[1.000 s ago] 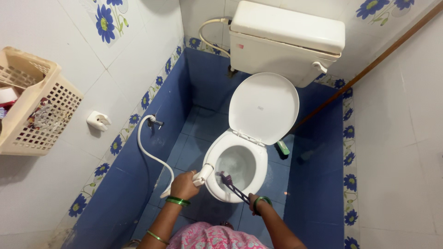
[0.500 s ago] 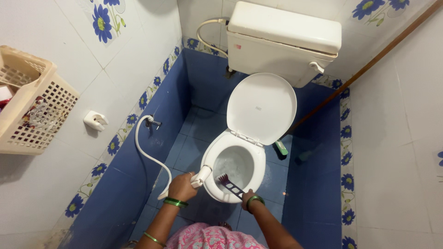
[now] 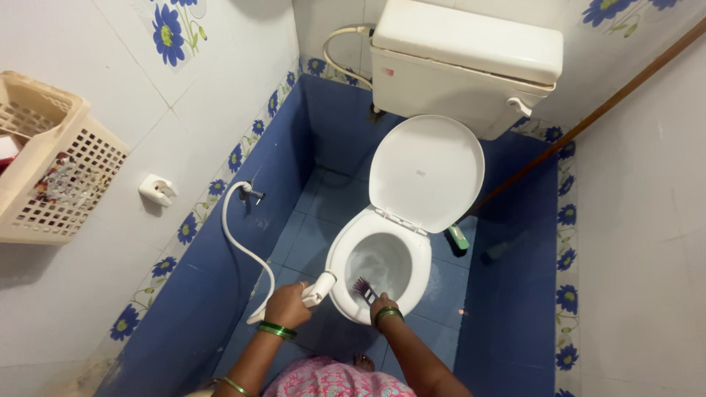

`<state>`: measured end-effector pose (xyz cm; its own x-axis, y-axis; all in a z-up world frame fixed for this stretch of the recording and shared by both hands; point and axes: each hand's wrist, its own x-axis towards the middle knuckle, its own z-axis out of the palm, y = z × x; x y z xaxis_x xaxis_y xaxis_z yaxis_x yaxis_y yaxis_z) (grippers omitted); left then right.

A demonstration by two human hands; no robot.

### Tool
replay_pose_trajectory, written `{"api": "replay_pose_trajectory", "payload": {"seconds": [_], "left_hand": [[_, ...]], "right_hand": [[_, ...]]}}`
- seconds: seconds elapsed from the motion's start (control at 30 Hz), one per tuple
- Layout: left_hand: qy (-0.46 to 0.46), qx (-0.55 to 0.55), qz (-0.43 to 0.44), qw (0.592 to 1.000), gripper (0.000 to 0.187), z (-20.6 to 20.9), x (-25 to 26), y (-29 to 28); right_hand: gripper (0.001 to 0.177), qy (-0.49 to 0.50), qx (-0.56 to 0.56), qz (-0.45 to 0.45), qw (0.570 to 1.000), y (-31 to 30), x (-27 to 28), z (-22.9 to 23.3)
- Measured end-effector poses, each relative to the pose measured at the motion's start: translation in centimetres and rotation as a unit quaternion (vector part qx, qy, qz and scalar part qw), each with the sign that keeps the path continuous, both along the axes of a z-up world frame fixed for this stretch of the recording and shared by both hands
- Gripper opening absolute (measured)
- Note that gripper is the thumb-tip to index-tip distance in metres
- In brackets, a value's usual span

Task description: The person scrubs the interior of a toilet bowl with a long-handled brush while rinsing it with water from a handheld sprayer.

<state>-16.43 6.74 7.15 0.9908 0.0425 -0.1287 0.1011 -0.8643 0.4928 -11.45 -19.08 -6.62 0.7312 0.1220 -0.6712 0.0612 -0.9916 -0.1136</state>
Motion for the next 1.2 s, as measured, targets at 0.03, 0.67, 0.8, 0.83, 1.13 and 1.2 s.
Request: {"api": "replay_pose_trajectory", "payload": {"seconds": [0.03, 0.67, 0.8, 0.83, 1.13, 1.2], "left_hand": [[0.004, 0.001, 0.001, 1.000, 0.045, 0.0, 0.0, 0.2], [0.023, -0.004, 0.014, 1.000, 0.032, 1.1, 0.5, 1.0], [-0.024, -0.037, 0.022, 0.999, 0.042, 1.1, 0.7, 1.0], [-0.033, -0.038, 0.026, 0.998, 0.044, 1.1, 0.8, 1.0], [-0.012, -0.031, 0.009, 0.999, 0.037, 0.6, 1.2, -0.1], [-0.032, -0.030, 0.014, 0.999, 0.039, 0.5, 1.4, -0.1]], "right_hand": [[0.047, -0.010, 0.019, -0.049, 0.999, 0.4, 0.0, -0.1], [0.029, -0.056, -0.001, -0.035, 0.998, -2.0, -0.6, 0.6], [0.032, -0.016, -0.009, -0.140, 0.990, -4.6, -0.8, 1.9], [0.034, 0.014, 0.007, -0.191, 0.981, -4.9, -1.1, 2.0], [0.031, 0.053, 0.028, -0.066, 0.996, -7.0, -0.9, 0.5], [0.032, 0.039, 0.042, -0.085, 0.995, -6.4, -2.2, 0.4]]}}
